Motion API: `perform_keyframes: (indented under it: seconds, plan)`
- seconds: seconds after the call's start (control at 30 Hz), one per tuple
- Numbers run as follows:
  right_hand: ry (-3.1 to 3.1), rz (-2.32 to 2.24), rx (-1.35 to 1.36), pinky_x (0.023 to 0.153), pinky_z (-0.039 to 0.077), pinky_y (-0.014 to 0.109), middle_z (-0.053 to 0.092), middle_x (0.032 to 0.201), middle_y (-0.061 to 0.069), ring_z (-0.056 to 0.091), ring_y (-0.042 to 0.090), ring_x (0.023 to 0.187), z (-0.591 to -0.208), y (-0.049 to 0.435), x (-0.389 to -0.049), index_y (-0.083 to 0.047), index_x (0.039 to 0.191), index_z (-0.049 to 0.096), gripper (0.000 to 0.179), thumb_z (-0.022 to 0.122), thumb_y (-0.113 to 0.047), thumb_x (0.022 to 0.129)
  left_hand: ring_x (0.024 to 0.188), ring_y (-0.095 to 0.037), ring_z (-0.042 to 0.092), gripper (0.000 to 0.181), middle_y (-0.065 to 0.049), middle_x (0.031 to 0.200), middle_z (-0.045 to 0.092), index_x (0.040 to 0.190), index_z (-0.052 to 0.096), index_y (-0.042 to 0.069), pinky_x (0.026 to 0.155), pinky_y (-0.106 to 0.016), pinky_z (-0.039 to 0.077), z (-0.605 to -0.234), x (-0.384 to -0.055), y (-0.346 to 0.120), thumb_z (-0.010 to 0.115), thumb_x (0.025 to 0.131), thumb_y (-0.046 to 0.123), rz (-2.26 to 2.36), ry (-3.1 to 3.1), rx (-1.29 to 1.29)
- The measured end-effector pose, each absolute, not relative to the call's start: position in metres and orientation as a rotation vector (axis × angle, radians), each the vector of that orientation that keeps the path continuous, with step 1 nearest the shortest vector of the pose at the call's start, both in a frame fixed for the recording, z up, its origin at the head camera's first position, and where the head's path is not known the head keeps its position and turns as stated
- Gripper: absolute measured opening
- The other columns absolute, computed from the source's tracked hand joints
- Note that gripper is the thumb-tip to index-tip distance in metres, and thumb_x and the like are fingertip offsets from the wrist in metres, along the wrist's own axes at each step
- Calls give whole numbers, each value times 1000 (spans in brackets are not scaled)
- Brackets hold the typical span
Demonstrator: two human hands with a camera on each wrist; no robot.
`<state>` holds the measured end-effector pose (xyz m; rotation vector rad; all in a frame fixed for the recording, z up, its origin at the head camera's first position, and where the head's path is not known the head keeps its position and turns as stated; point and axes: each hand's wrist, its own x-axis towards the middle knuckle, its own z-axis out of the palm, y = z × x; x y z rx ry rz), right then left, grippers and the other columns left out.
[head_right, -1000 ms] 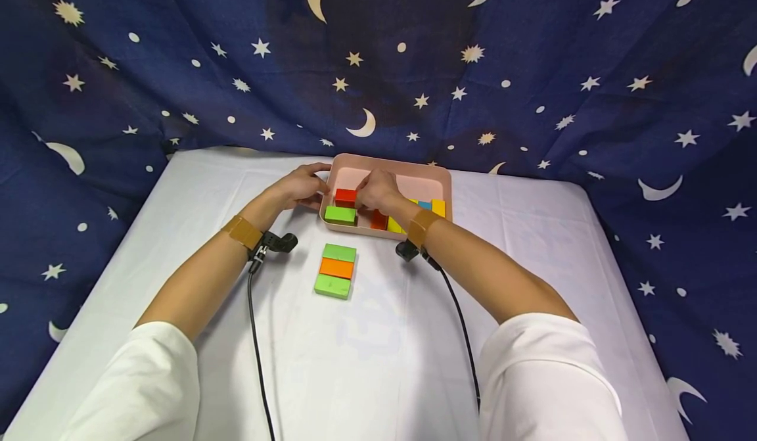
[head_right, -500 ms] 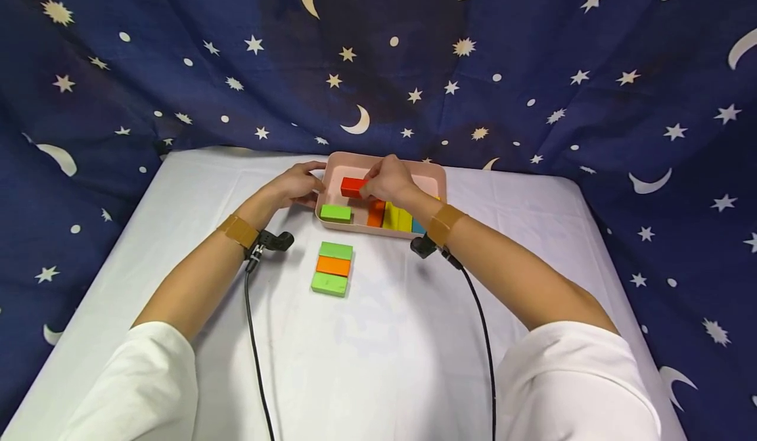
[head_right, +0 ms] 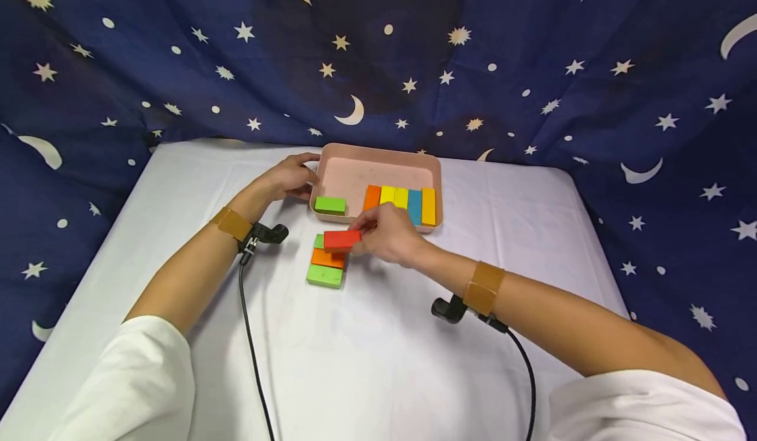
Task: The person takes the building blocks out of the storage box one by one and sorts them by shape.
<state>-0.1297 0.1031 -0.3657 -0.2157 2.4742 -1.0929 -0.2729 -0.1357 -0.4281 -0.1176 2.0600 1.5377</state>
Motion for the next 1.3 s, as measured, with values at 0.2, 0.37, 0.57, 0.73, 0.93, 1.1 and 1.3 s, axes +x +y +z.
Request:
perform_keyframes:
  seconds: [0.2,0.37,0.57,0.73,0.93,1.1,1.3]
  plan:
    - [2406,-1129,-212,76,52,30,73,87,1,64,17,85,-389,104,-80,-14,100,80,28,90,-4,76,72,-17,68,69,-22,127,63,164,34,23,68,-33,63,-425,-275,-137,54,101,1,1521,2050,-118]
    - [2366,-1161,-180,75,50,27,72,83,-2,63,15,85,-405,105,-54,-18,97,80,26,87,-3,77,72,-18,68,69,-23,129,63,164,35,23,69,-33,63,-419,-278,-138,53,101,1,1528,2062,-118]
    - [2348,-1192,-192,77,49,25,72,82,-2,64,15,84,-419,102,-42,-18,96,80,26,86,-2,76,70,-17,66,69,-21,129,61,164,34,22,66,-31,62,-416,-281,-139,53,100,2,1517,2087,-120]
    - [2350,-1203,-210,78,49,25,72,82,-1,64,14,82,-430,100,-39,-16,96,79,26,88,-3,75,70,-16,66,69,-20,129,62,164,35,23,67,-31,61,-419,-281,-139,54,101,2,1500,2079,-126]
    - [2334,-1218,-217,80,48,24,73,80,-1,65,14,80,-440,98,-37,-15,95,78,27,93,-8,74,74,-18,67,69,-20,128,62,164,36,25,66,-32,61,-424,-280,-139,54,101,2,1519,2058,-148]
    - [2344,-1233,-233,81,47,24,71,77,-3,66,13,77,-444,91,-39,-17,94,77,29,95,-10,72,75,-19,68,69,-20,129,63,163,36,26,66,-31,61,-425,-279,-139,54,101,2,1532,2045,-153]
    - [2386,-1247,-253,84,49,26,70,76,-5,67,12,75,-447,83,-42,-16,92,74,31,97,-12,71,74,-19,68,68,-20,127,63,163,37,25,65,-31,61,-429,-278,-138,54,101,2,1533,2042,-142]
